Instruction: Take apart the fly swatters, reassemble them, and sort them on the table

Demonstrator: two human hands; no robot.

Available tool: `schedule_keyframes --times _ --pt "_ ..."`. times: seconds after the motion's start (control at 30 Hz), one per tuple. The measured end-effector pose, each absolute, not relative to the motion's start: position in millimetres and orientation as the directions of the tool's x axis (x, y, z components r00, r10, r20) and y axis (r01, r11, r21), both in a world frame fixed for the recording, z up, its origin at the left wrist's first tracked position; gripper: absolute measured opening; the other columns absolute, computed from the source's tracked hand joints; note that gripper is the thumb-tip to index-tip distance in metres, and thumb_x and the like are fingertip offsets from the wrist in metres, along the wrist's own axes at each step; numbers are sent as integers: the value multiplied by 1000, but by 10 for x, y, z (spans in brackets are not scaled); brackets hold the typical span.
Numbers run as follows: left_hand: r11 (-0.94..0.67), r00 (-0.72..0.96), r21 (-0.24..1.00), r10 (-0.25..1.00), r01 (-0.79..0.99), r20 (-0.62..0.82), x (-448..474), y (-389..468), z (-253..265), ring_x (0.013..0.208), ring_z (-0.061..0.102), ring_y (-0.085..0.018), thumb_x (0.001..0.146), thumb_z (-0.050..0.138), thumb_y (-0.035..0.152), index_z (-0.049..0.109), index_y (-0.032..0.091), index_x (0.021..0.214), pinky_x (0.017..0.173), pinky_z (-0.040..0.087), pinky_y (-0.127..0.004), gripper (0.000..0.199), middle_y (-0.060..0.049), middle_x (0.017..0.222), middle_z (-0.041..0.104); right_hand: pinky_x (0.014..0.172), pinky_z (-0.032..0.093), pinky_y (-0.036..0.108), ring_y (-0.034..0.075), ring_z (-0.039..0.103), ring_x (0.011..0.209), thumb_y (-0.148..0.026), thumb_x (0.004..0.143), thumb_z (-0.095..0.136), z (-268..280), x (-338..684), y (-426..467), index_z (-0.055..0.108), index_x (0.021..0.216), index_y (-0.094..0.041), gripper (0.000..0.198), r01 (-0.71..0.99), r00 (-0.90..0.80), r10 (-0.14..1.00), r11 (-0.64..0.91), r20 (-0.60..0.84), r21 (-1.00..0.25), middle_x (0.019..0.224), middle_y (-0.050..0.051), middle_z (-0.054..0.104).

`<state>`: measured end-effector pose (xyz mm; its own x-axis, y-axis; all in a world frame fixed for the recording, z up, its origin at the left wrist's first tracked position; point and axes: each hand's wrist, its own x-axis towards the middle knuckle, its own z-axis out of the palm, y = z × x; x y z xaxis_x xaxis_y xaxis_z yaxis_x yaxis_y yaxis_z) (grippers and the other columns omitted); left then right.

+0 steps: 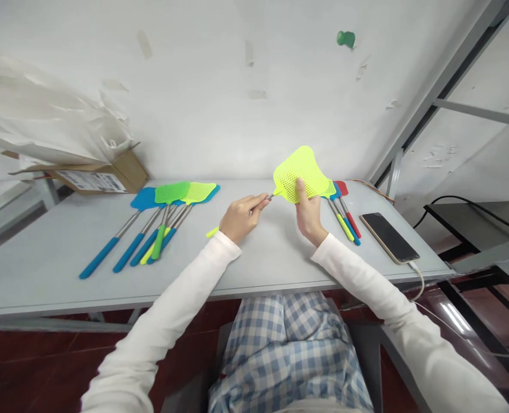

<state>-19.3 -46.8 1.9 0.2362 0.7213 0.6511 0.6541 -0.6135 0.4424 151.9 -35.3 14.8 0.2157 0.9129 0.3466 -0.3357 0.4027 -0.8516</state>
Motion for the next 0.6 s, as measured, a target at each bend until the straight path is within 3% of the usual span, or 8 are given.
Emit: schedule_keyframes --times 0.17,0.3,0.37,0.47,0.6 --pt "-521 154 648 830 555 536 -80 -486 132 70 63 -16 93 53 42 69 19 99 72 49 -27 29 -3 76 68 97 51 38 21 59 117 -64 79 60 20 1514 -374 64 107 -25 48 -367 -59 966 214 252 -905 119 5 67" --pt "-423 0 871 900 249 437 71 -366 157 62 58 -10 97 45 39 51 20 102 64 50 -23 21 1 76 61 88 53 37 22 57 116 -58 77 66 -152 1466 -502 59 110 -25 47 -189 -256 956 93 140 -978 124 8 62" --pt "-386 -21 915 920 120 391 167 -303 144 69 60 -9 98 41 31 41 21 99 70 51 -23 10 0 85 61 80 54 33 20 58 110 -55 76 68 -211 1463 -592 57 109 -24 46 -43 -271 955 114 122 -992 121 8 61" --pt "-353 19 935 936 39 352 291 -259 90 87 62 -10 99 39 25 34 22 96 86 51 -29 6 -4 95 62 71 49 29 17 59 91 -54 82 60 -251 1552 -690 56 97 -22 35 134 -280 944 218 174 -967 99 4 63" --pt "-222 147 965 968 136 202 332 -253 -56 101 62 -15 99 39 29 40 20 100 93 49 -35 10 -11 107 64 66 42 29 15 52 68 -55 87 51 -301 1821 -737 52 90 -23 32 270 -208 953 271 219 -924 75 -2 57"
